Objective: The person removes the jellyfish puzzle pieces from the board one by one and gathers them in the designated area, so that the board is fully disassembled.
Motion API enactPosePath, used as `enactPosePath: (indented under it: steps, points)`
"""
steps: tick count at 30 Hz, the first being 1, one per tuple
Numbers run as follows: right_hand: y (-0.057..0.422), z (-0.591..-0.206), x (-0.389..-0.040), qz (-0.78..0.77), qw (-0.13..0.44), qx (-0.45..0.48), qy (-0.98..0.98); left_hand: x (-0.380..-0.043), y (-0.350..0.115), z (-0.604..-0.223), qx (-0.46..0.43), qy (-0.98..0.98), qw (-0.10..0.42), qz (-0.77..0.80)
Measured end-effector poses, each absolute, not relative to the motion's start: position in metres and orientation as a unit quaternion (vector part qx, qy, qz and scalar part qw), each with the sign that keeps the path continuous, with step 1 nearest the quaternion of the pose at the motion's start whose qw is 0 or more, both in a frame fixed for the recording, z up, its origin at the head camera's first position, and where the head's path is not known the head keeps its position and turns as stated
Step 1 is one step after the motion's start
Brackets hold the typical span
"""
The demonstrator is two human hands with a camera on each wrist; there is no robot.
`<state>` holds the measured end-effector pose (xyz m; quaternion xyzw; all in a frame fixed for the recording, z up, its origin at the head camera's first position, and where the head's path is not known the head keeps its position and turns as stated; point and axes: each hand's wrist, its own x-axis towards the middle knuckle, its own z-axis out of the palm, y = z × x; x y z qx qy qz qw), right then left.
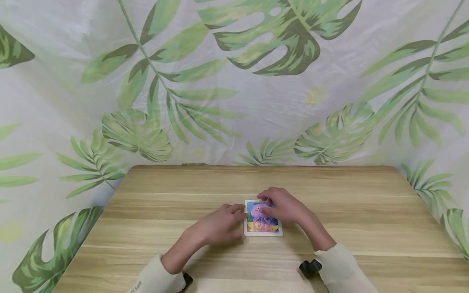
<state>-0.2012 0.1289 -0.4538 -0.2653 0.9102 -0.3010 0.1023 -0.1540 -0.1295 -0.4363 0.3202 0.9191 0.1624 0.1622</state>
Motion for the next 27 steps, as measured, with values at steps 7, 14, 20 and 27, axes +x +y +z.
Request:
enactPosePath:
  steps: [7,14,20,27]
  points:
    - [0.12,-0.455,-0.21,-0.301,0.118,-0.272,0.906,-0.145,-0.127,-0.433,0.338,0.916,0.178,0.121]
    - [0.114,-0.455,-0.215,-0.299,0.129,-0.265,0.908,-0.142,-0.126,-0.432,0.344,0.916,0.18,0.105]
    - [0.117,-0.461,-0.215,-0.308,0.134,-0.272,0.902,-0.14,-0.126,-0.434,0.342,0.914,0.185,0.114]
    - [0.121,-0.466,-0.22,-0.326,0.132,-0.277,0.894,-0.141,-0.126,-0.433,0.346,0.913,0.188,0.111]
